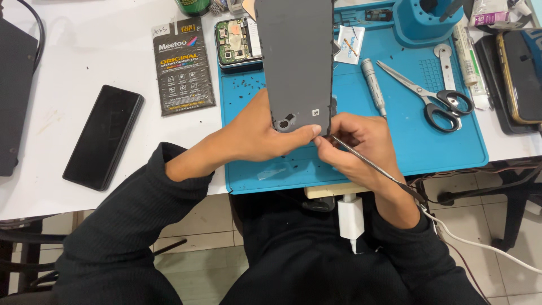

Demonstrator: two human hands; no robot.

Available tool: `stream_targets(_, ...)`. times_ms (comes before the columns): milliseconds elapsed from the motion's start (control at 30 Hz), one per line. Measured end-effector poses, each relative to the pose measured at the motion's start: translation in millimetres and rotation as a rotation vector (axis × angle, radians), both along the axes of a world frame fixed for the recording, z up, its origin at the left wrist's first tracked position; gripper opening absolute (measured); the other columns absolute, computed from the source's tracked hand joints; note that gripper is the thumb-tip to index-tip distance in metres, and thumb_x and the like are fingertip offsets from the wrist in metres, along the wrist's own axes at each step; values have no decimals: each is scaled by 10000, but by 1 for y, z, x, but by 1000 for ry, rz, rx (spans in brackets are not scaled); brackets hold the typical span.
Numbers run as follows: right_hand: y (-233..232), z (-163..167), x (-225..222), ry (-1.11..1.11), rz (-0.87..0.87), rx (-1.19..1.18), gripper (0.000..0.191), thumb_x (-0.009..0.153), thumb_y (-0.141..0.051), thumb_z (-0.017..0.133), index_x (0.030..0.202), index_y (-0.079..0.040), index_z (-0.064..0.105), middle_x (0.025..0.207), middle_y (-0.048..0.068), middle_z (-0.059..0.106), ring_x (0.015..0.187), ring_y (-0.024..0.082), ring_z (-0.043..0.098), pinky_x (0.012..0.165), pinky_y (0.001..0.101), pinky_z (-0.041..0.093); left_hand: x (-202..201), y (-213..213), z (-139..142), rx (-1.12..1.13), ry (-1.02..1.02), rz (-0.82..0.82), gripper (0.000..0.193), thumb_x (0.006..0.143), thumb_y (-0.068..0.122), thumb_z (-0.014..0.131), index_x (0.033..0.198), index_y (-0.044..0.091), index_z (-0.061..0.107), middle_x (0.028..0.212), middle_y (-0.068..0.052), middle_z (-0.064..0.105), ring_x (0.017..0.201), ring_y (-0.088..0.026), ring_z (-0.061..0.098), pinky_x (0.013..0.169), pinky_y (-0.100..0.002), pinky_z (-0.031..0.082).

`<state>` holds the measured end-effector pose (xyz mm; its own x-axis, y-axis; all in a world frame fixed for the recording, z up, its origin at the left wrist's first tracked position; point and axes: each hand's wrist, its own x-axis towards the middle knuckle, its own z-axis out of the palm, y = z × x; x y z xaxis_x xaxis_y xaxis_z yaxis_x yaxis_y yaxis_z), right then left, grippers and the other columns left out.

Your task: The person holds a phone back cover in one hand and uses a metal pry tool to scrape and pry old adhesive and residue from the cover's inner edges, working around the perimeter over the repair mat. Other disassembled phone parts and tools lie on the workbench.

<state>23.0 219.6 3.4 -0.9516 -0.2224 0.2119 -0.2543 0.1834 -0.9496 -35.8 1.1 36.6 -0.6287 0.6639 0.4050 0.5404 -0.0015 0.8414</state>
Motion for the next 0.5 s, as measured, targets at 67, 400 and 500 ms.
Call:
stream_targets(67, -1, -2, 0, 33, -47, 84, 62, 897, -26, 733, 867, -2, 685, 678, -23, 592, 594, 14, 485, 509, 184, 363, -1, -1, -1, -17, 22, 15, 227, 949, 154, 731, 1121, 39, 640, 908, -11, 633, 810, -102, 592, 713, -279, 507)
stream_targets(400, -3, -2, -2, -23, -21, -84, 134, 938, -12, 600, 1002, 0, 718, 775, -11, 698, 642, 27, 621, 568, 185, 498, -4, -7, 9, -98, -327, 2, 164, 933, 172, 685, 1014, 43, 623, 661, 18, 613, 545, -65, 575, 518, -253, 471)
stream_targets(500, -2, -3, -1, 53, -22, -48, 76, 917, -22, 719, 982, 17, 718, 782, 2, 655, 667, 36, 557, 564, 194, 429, -3, -3, 9, -83, -193, 20, 176, 936, 165, 691, 1044, 43, 624, 713, 16, 621, 588, -61, 586, 559, -251, 487)
